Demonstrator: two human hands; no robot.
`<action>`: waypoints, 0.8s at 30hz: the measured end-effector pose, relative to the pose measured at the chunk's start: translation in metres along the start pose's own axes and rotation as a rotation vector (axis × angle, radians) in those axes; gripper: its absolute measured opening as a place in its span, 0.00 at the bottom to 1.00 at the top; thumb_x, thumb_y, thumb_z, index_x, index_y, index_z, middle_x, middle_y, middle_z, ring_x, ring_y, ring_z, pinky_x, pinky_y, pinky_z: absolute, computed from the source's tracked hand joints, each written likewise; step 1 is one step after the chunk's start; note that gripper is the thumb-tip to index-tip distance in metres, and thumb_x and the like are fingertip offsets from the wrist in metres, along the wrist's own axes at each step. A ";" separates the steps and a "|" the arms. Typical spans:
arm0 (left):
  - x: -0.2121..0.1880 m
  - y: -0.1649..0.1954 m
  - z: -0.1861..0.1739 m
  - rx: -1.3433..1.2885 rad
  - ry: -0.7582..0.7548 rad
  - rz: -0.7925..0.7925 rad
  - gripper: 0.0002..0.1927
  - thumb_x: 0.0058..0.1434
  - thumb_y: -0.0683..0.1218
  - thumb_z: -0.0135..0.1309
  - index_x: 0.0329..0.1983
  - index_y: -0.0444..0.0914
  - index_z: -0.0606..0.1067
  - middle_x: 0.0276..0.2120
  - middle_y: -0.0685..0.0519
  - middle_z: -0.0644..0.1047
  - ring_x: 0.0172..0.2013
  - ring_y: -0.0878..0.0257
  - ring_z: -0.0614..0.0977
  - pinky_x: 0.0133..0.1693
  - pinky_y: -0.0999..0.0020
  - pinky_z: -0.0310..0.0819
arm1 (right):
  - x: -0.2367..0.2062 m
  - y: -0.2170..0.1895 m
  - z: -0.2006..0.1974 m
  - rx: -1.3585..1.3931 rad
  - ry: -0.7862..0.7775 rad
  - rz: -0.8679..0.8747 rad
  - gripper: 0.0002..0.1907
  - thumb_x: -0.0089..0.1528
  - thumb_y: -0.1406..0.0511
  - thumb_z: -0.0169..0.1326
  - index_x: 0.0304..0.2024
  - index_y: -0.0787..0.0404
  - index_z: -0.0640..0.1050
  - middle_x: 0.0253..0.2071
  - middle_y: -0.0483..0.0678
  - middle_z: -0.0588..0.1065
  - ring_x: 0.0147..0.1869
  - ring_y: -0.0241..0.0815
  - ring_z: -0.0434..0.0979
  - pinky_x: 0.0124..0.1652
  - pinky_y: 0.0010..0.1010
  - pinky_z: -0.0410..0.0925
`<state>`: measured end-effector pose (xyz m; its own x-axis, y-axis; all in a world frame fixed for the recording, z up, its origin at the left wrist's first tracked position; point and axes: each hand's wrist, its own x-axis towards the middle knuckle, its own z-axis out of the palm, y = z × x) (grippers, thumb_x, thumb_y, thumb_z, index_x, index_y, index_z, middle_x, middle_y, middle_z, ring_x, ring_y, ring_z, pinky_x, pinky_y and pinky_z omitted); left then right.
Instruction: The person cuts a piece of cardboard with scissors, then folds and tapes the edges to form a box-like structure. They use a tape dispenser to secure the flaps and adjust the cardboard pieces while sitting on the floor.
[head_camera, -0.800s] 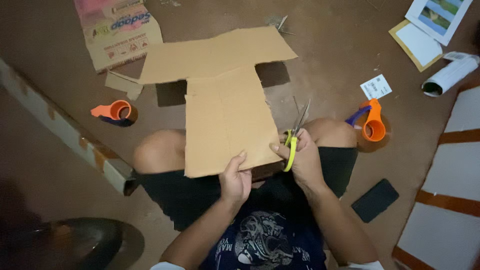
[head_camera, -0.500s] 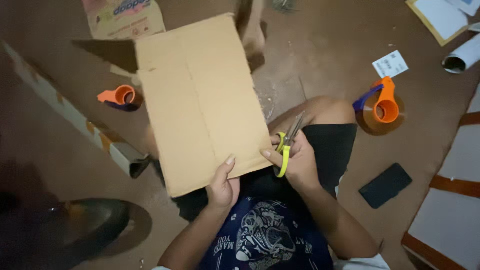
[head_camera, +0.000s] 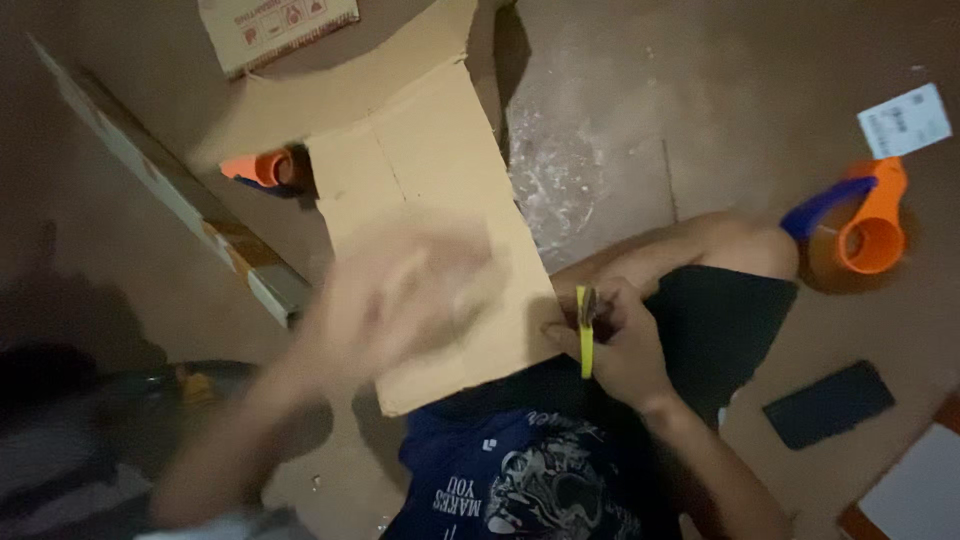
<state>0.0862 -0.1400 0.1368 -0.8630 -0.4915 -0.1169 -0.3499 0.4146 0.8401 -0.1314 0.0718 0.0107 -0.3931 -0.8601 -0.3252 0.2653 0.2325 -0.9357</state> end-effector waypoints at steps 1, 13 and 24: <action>0.042 -0.028 -0.019 0.210 0.118 0.014 0.17 0.70 0.49 0.54 0.59 0.37 0.76 0.57 0.44 0.79 0.58 0.50 0.80 0.61 0.56 0.71 | 0.003 -0.001 -0.002 -0.036 -0.019 -0.062 0.18 0.58 0.70 0.67 0.43 0.60 0.70 0.36 0.42 0.73 0.37 0.29 0.73 0.36 0.22 0.70; 0.251 -0.109 -0.031 0.512 0.056 0.664 0.25 0.69 0.59 0.65 0.59 0.38 0.80 0.66 0.39 0.73 0.70 0.43 0.69 0.70 0.44 0.62 | -0.012 0.007 -0.048 -0.226 -0.059 -0.051 0.17 0.54 0.68 0.69 0.41 0.59 0.75 0.36 0.43 0.80 0.36 0.29 0.78 0.37 0.26 0.74; 0.235 -0.027 -0.024 0.593 -0.171 0.752 0.29 0.65 0.58 0.68 0.15 0.42 0.69 0.15 0.55 0.68 0.19 0.59 0.69 0.26 0.63 0.60 | -0.029 -0.015 -0.094 -0.324 -0.130 0.240 0.19 0.53 0.66 0.71 0.43 0.58 0.76 0.40 0.47 0.78 0.40 0.37 0.80 0.41 0.31 0.75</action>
<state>-0.0987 -0.2854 0.0994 -0.9610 0.1585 0.2265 0.2286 0.9163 0.3288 -0.2064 0.1365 0.0210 -0.2337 -0.8094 -0.5387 0.0370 0.5463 -0.8368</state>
